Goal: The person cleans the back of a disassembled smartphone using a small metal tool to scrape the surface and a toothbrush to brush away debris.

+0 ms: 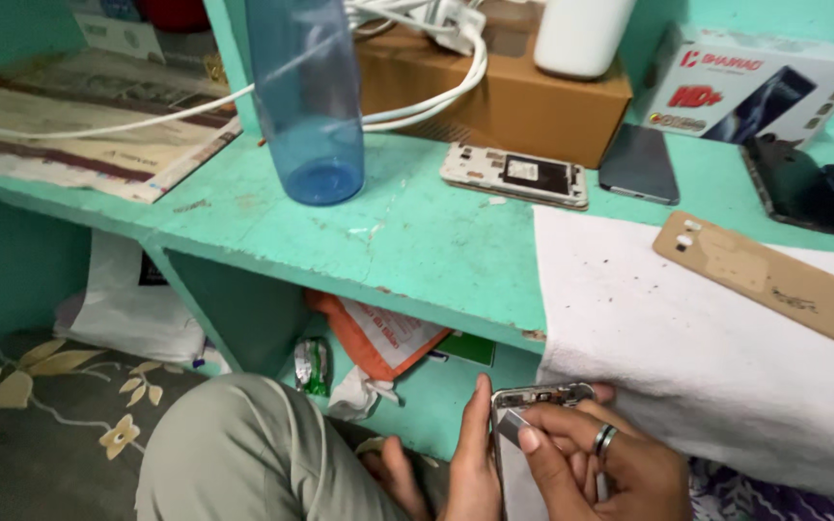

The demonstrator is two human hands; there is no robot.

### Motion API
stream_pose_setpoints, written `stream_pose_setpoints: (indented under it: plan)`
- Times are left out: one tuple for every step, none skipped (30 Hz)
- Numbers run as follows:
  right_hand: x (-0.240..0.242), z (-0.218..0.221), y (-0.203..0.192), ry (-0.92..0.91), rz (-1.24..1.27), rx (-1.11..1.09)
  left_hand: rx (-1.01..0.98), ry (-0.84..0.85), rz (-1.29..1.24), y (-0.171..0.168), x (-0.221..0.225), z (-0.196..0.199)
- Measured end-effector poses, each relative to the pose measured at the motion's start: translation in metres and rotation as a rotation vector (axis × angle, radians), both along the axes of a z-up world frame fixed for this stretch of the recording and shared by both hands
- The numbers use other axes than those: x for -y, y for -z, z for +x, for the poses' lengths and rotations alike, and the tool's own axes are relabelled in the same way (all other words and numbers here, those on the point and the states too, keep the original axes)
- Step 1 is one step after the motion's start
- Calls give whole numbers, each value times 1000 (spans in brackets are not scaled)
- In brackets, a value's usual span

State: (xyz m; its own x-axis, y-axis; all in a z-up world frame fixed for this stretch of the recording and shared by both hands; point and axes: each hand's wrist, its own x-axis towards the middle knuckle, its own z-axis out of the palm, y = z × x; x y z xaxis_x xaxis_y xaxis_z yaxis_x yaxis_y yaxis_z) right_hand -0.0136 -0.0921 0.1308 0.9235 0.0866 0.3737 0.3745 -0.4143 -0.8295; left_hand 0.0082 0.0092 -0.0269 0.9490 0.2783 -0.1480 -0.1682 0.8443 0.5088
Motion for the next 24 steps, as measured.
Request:
stream_pose_setpoints:
  plan:
    - [2,0,-2,-20,-3,6,26,0,24,12,1,3]
    - [4,1,-4,-37,-4,12,55,1,67,24,1,8]
    - [5,1,-5,-54,-6,18,83,6,115,37,3,11]
    - [8,2,-6,-12,-48,29,123,23,225,51,7,13]
    - [10,2,-7,31,-90,41,158,24,280,64,6,19]
    - [13,1,-7,69,-134,44,177,-4,344,76,3,17]
    - [16,1,-8,16,-158,90,205,15,244,86,-1,19]
    - [20,1,-9,-41,-181,132,303,107,-28,93,-13,17]
    - [23,0,-10,-98,-202,174,325,144,-140,96,-16,13]
    - [24,0,-10,-78,-236,116,288,113,-92,93,-25,14]
    - [24,0,-11,-57,-270,58,263,85,-39,85,-26,15]
    - [26,0,-11,-34,-306,1,228,55,30,74,-25,15]
    - [27,0,-12,-93,-271,89,171,4,144,60,-21,16]
    - [28,1,-12,-153,-237,175,98,-25,175,44,-14,15]
    - [29,2,-13,-212,-202,262,14,-42,196,26,-1,16]
    - [29,1,-13,-190,-219,242,-80,-38,-95,8,0,16]
    - [29,1,-13,-167,-237,221,-96,-17,-95,-6,0,13]
    - [30,1,-15,-143,-256,201,-112,6,-97,-19,1,10]
    - [32,0,-16,-138,-267,199,-127,29,-99,-30,4,8]
    - [33,0,-18,-131,-277,198,-37,35,-38,-40,5,7]
    - [34,-1,-21,-125,-288,198,53,42,23,-48,5,5]
    - [34,-2,-24,-99,-296,240,146,51,84,-55,5,1]
    - [35,-4,-26,-74,-305,282,153,30,247,-62,6,-4]
    - [35,-6,-30,-45,-314,325,163,10,409,-71,8,-10]
